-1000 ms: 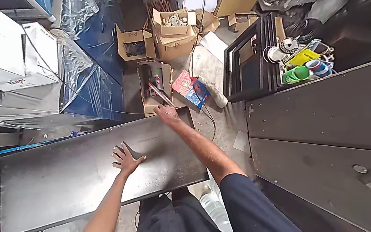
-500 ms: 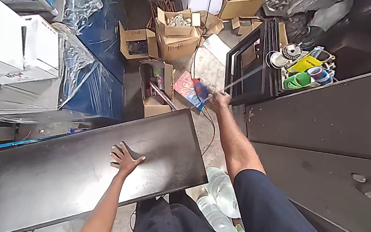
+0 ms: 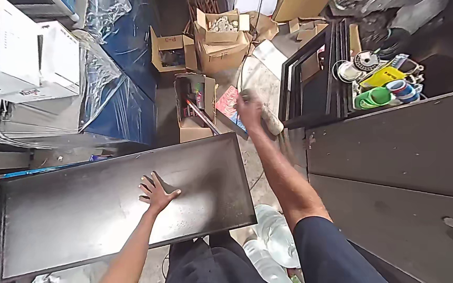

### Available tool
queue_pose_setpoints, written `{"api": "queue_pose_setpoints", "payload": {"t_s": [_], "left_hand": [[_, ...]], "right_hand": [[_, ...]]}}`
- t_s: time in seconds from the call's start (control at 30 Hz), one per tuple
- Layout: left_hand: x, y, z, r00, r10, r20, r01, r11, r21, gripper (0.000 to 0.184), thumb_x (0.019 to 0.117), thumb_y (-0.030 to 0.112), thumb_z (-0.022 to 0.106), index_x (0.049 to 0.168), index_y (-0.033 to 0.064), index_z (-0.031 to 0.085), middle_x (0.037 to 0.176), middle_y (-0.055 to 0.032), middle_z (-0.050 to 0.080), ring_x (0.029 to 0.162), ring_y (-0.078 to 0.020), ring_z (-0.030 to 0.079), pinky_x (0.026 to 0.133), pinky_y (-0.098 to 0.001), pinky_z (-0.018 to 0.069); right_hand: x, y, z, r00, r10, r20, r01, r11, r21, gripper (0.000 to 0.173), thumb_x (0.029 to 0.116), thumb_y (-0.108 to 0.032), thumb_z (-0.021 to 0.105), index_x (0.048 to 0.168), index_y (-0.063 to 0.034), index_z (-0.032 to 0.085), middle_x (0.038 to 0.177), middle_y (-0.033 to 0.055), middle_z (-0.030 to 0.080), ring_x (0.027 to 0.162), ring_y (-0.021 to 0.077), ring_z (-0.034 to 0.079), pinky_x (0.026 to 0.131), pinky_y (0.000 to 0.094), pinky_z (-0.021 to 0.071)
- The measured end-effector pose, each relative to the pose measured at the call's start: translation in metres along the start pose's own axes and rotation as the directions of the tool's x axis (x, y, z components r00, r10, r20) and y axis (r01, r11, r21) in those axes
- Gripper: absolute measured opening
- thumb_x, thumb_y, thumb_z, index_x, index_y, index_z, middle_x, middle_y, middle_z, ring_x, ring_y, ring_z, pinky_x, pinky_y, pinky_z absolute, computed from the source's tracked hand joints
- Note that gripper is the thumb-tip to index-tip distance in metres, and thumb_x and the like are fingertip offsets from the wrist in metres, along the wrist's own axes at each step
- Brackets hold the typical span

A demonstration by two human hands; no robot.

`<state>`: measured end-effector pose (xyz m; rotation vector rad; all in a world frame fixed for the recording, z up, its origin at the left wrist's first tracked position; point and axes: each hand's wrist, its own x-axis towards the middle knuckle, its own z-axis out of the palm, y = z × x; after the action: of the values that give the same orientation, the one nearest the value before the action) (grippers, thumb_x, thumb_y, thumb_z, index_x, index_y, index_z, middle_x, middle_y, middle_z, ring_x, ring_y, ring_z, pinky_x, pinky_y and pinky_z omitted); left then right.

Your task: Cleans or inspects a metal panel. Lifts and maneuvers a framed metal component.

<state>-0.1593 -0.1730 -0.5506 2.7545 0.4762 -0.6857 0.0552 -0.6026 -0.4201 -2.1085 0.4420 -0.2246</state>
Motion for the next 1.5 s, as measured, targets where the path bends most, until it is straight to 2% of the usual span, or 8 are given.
{"api": "queue_pose_setpoints", "payload": {"t_s": [0.07,0.17,0.5,0.73,0.97,1.2,1.37,1.5], "left_hand": [[0.000,0.001,0.000,1.000,0.004,-0.009,-0.004,1.000,0.001,0.162,0.0411,0.089,0.078,0.166,0.0251,-0.003,0.168,-0.0230,-0.019,0.151,-0.0562,-0.014,0.105,-0.0882,0.0069],[0.000,0.003,-0.002,1.000,0.001,0.001,-0.001,1.000,0.000,0.162,0.0426,0.087,0.080,0.166,0.0250,-0.004,0.168,-0.0226,-0.021,0.151,-0.0562,-0.016,0.104,-0.0888,0.0065],[0.001,0.001,0.000,1.000,0.009,-0.013,-0.009,1.000,0.006,0.163,0.0409,0.089,0.078,0.166,0.0249,-0.004,0.169,-0.0218,-0.020,0.151,-0.0549,-0.016,0.104,-0.0890,0.0059],[0.001,0.000,0.001,1.000,0.007,-0.018,-0.007,1.000,0.001,0.164,0.0389,0.092,0.076,0.166,0.0252,-0.004,0.169,-0.0222,-0.019,0.151,-0.0553,-0.015,0.104,-0.0893,0.0063],[0.001,-0.001,0.002,1.000,0.009,-0.008,-0.009,1.000,-0.010,0.164,0.0400,0.089,0.079,0.166,0.0263,-0.005,0.168,-0.0223,-0.020,0.151,-0.0558,-0.017,0.103,-0.0897,0.0043],[0.001,-0.002,0.003,1.000,0.012,-0.018,-0.012,1.000,0.009,0.164,0.0392,0.092,0.075,0.166,0.0257,-0.004,0.169,-0.0221,-0.019,0.151,-0.0558,-0.016,0.103,-0.0897,0.0060],[0.001,-0.002,0.002,0.999,0.022,-0.031,-0.022,1.000,0.003,0.165,0.0383,0.092,0.076,0.166,0.0240,-0.003,0.168,-0.0241,-0.017,0.151,-0.0569,-0.015,0.103,-0.0898,0.0058],[0.000,-0.003,0.002,1.000,0.021,-0.021,-0.021,1.000,0.003,0.164,0.0397,0.090,0.077,0.166,0.0228,-0.003,0.168,-0.0239,-0.018,0.151,-0.0565,-0.016,0.104,-0.0893,0.0054]], "right_hand": [[-0.014,-0.028,0.026,0.981,-0.109,0.162,0.145,0.962,-0.231,0.027,0.1018,-0.020,0.058,0.123,-0.0062,0.067,0.113,0.0130,0.072,0.101,0.0266,0.072,0.091,0.0492,0.0589],[-0.031,-0.034,0.070,0.964,-0.124,0.237,0.215,0.888,-0.407,0.025,0.1007,-0.027,0.061,0.121,-0.0135,0.066,0.115,0.0140,0.069,0.093,0.0337,0.072,0.076,0.0547,0.0598],[-0.058,-0.012,0.100,0.898,-0.270,0.346,0.374,0.884,-0.280,0.018,0.0993,-0.023,0.063,0.111,-0.0126,0.070,0.102,0.0111,0.073,0.095,0.0303,0.072,0.080,0.0522,0.0594],[0.025,0.017,0.022,0.989,0.130,-0.065,-0.107,0.955,0.275,0.031,0.1025,-0.025,0.059,0.120,-0.0002,0.064,0.100,0.0124,0.074,0.084,0.0226,0.075,0.079,0.0439,0.0641],[0.033,0.127,-0.016,0.732,0.674,-0.101,-0.352,0.501,0.790,0.039,0.1049,-0.019,0.058,0.137,-0.0025,0.043,0.096,0.0141,0.069,0.070,0.0212,0.070,0.060,0.0369,0.0610],[0.005,0.183,0.022,0.546,0.838,0.021,-0.361,0.212,0.908,0.015,0.1071,-0.014,0.049,0.117,-0.0032,0.052,0.087,0.0056,0.062,0.065,0.0092,0.062,0.057,0.0237,0.0550],[0.025,0.155,0.010,0.638,0.770,0.001,-0.322,0.265,0.909,0.018,0.1083,-0.019,0.045,0.120,-0.0060,0.049,0.088,0.0068,0.063,0.070,0.0144,0.065,0.062,0.0311,0.0581],[0.029,0.077,-0.006,0.911,0.393,-0.123,-0.225,0.725,0.651,0.039,0.1109,-0.027,0.042,0.140,-0.0013,0.049,0.100,0.0152,0.071,0.075,0.0226,0.072,0.069,0.0407,0.0636]]}}
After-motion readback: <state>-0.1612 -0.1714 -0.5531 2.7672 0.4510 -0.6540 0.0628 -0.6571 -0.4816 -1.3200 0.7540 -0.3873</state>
